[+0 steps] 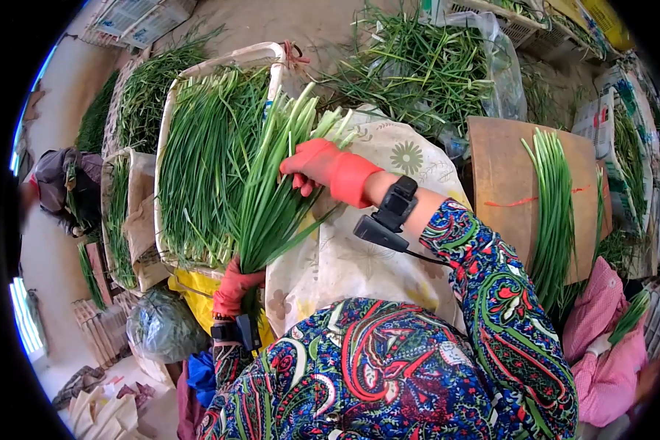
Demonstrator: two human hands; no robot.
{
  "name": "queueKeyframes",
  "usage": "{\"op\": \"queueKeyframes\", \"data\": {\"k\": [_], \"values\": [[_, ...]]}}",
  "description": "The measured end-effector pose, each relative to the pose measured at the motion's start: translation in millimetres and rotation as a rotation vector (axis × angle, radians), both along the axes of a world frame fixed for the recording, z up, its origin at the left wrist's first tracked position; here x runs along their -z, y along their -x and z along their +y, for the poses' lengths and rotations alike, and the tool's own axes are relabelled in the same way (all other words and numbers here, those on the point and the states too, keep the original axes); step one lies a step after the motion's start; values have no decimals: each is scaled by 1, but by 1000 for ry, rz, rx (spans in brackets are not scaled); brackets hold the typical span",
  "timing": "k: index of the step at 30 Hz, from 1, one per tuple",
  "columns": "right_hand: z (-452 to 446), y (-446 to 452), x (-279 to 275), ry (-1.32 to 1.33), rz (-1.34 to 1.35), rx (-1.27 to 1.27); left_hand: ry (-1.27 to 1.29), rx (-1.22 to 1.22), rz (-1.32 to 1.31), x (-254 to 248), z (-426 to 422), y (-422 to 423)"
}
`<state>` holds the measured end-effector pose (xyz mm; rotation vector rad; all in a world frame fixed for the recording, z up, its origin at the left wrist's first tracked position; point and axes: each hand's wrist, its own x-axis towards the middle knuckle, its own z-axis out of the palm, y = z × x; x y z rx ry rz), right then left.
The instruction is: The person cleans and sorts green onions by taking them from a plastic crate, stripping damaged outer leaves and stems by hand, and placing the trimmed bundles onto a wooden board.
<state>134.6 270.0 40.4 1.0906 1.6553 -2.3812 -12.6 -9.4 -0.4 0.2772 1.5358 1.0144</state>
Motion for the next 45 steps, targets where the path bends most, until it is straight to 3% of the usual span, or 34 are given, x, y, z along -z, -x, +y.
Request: {"op": "queueKeyframes", "data": {"k": [9,10,12,13,16,17,19,20,22,23,24,25,26,31,35,39,42,43,45], "values": [[35,-16,-4,393,650,359,49,56,30,-2,10,4],[44,-18,-5,308,656,498,57,56,21,-1,9,5],[86,-28,-6,436,845,574,71,53,2,3,5,10],[105,-30,-24,454,715,843,69,45,0,1,5,9],[207,-78,-11,390,978,821,79,38,18,-2,5,7],[224,-94,3,469,1149,605,91,51,41,-2,5,6],[237,-111,34,306,919,631,100,41,65,-2,7,6],[210,-109,28,69,507,847,100,19,62,0,7,4],[154,-95,22,-221,140,539,117,8,71,3,7,1],[135,-88,20,-310,123,384,131,17,88,3,8,1],[115,-78,16,-623,96,254,147,27,108,2,9,2],[115,-65,29,-671,44,96,139,51,84,-1,10,3],[101,-54,24,-965,67,57,114,32,68,-3,11,3],[67,-24,16,-1727,-16,-52,13,-58,30,5,4,-6],[49,-30,33,-1561,-125,138,-42,-81,21,8,2,-8],[36,-35,33,-1308,-223,-178,-27,-16,-18,12,2,0],[27,-32,28,-889,-298,-136,-29,-19,-23,9,5,-1],[32,-29,27,-614,-262,-138,-28,-14,-18,9,5,-2],[31,-29,33,-451,-154,-27,-24,-9,-8,8,6,-2]]}}
